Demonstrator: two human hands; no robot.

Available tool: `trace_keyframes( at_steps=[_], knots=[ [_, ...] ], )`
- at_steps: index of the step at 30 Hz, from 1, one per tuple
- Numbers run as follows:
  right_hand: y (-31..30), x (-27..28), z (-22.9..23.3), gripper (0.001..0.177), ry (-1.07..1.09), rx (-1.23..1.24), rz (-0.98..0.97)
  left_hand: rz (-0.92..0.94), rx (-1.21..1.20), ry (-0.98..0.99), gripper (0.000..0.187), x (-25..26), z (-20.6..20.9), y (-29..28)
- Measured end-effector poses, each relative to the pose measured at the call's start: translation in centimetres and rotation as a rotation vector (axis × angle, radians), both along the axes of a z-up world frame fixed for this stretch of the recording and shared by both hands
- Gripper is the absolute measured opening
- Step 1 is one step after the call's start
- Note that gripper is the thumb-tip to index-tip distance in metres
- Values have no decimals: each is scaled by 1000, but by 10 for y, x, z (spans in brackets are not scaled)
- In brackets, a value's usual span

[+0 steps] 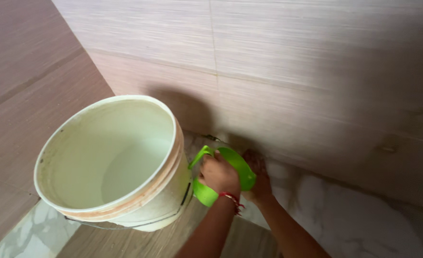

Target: The person wipes bathroom wall and floor tiles by hand, using water from a mug and a bucket.

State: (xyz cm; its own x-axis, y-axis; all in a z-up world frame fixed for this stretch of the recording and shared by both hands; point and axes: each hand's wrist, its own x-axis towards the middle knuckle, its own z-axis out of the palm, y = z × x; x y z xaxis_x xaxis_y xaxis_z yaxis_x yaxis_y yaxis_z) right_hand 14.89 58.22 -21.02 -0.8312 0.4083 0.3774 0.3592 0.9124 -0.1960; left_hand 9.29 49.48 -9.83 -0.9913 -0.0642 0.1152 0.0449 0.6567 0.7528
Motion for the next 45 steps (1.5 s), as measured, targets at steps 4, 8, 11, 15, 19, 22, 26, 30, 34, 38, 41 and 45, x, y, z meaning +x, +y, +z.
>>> trace_keyframes(
  at_steps=[4,8,11,15,19,22,26,30,34,38,41,45],
  knots=[
    [-5,37,7,90,-81,-197,-268,-8,37,25,35,-3,-3,-6],
    [-16,34,2,94,-126,-113,-390,-15,89,33,36,-3,-6,-6],
    [1,22,0,80,-289,3,-188,-21,85,50,37,-7,-10,-6],
    [16,45,18,82,-238,-100,-102,-9,97,35,37,-9,-11,-6],
    [7,87,39,83,-290,-113,-282,-43,71,36,39,-8,-13,-4],
    [16,114,50,86,-206,-185,-303,-45,134,-4,40,-1,-16,2],
    [17,139,47,93,-281,-249,-524,-83,151,-39,40,19,-14,9],
    [17,111,11,86,-214,-141,-417,-88,143,-29,40,39,-13,9],
    [29,104,8,93,-152,-144,-158,-101,199,-75,40,57,-8,5],
    [44,153,33,87,-404,-135,-231,-142,174,-37,38,68,-5,3],
    [45,171,46,93,-392,-184,-295,-150,195,-18,39,74,1,6],
    [40,191,58,100,-345,-207,-415,-160,280,-98,37,89,14,5]
  ],
)
